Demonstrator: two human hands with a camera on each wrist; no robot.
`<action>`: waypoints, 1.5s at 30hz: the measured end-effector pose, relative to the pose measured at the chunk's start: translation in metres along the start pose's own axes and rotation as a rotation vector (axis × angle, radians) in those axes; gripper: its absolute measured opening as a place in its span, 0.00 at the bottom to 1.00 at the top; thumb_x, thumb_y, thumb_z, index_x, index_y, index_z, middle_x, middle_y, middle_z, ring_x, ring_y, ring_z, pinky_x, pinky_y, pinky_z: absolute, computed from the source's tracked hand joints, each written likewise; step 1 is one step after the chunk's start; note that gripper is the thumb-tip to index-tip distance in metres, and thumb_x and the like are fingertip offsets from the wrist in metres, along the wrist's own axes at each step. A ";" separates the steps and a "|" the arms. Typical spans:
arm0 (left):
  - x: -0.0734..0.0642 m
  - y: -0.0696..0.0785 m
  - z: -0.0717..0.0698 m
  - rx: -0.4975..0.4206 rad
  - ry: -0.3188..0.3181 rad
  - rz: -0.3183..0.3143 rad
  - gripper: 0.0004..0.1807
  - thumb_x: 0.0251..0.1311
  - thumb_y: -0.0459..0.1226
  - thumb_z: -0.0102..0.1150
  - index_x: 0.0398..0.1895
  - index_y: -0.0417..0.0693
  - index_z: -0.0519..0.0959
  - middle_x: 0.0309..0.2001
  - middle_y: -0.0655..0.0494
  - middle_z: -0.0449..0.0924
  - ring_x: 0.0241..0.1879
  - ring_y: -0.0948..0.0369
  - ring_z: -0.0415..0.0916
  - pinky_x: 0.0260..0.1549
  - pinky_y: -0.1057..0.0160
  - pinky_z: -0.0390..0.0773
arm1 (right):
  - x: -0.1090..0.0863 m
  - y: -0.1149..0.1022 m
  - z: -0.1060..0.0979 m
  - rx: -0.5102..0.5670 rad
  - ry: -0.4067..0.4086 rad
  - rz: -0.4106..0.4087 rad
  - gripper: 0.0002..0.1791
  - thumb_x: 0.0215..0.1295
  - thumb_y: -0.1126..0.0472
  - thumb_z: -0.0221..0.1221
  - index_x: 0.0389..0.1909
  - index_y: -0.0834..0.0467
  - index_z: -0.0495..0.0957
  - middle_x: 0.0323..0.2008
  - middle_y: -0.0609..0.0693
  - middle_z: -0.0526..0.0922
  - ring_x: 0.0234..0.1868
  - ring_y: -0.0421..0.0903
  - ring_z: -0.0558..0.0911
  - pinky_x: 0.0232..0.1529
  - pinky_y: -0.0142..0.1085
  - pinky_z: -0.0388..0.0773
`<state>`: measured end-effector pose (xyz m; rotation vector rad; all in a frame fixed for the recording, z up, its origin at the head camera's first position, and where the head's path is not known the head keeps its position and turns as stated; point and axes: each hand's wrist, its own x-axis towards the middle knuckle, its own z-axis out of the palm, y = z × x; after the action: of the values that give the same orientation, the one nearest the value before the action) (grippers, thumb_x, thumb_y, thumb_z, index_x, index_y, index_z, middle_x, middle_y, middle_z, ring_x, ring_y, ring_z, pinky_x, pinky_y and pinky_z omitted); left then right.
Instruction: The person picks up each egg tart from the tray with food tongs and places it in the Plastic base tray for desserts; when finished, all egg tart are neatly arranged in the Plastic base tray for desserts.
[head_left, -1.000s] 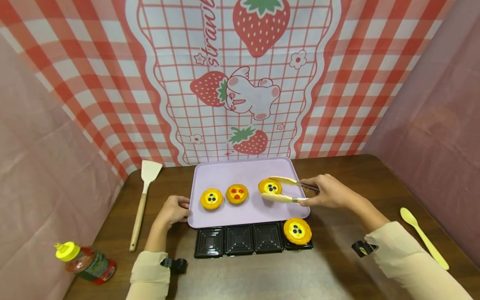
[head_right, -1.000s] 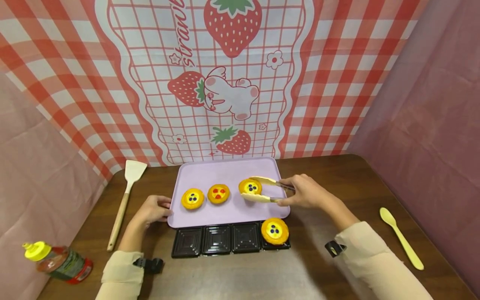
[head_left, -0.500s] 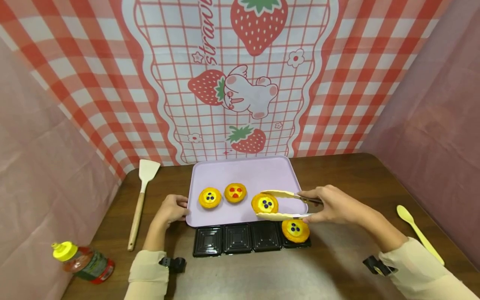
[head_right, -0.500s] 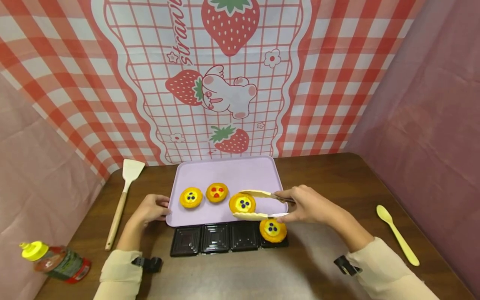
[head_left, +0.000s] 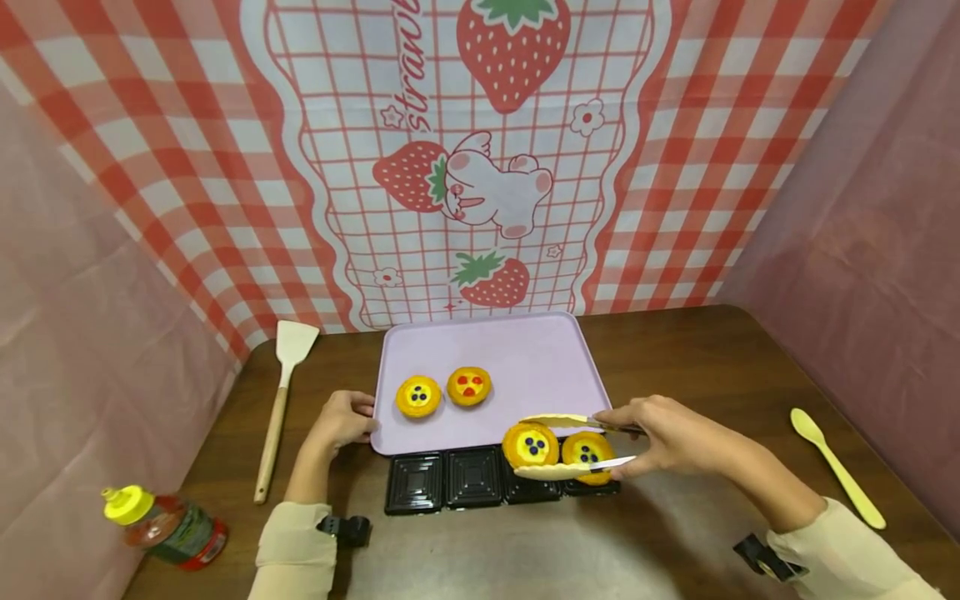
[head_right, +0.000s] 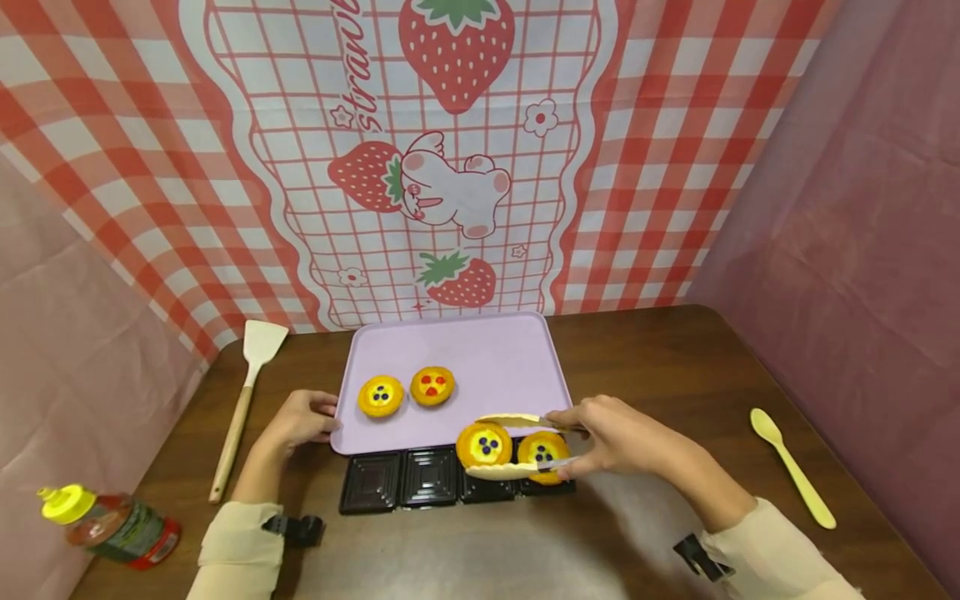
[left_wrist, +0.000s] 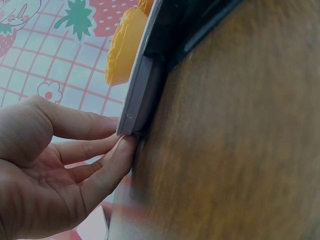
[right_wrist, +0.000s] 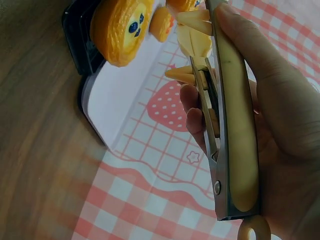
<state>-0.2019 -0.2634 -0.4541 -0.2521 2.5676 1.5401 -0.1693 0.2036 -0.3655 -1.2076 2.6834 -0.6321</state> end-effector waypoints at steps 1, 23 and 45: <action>0.000 0.000 0.000 -0.001 0.000 0.000 0.24 0.49 0.19 0.62 0.53 0.19 0.72 0.39 0.34 0.76 0.28 0.55 0.78 0.26 0.56 0.85 | -0.001 0.000 0.001 0.002 -0.006 0.004 0.36 0.51 0.45 0.74 0.56 0.64 0.81 0.39 0.43 0.84 0.30 0.34 0.72 0.29 0.30 0.73; 0.002 -0.003 -0.001 -0.016 -0.002 -0.009 0.24 0.49 0.19 0.62 0.53 0.20 0.73 0.39 0.35 0.76 0.29 0.56 0.78 0.27 0.56 0.86 | 0.000 0.005 0.019 0.054 -0.092 0.026 0.37 0.53 0.44 0.72 0.58 0.64 0.79 0.53 0.53 0.83 0.42 0.44 0.82 0.39 0.36 0.82; 0.002 -0.003 -0.002 -0.034 -0.010 -0.016 0.25 0.49 0.20 0.63 0.53 0.20 0.73 0.40 0.34 0.77 0.29 0.54 0.78 0.28 0.55 0.86 | 0.004 0.001 0.009 0.026 0.049 0.037 0.50 0.40 0.37 0.76 0.60 0.66 0.77 0.42 0.45 0.83 0.36 0.35 0.76 0.36 0.35 0.80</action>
<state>-0.2030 -0.2664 -0.4560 -0.2665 2.5274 1.5768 -0.1704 0.1984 -0.3742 -1.1476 2.7219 -0.6970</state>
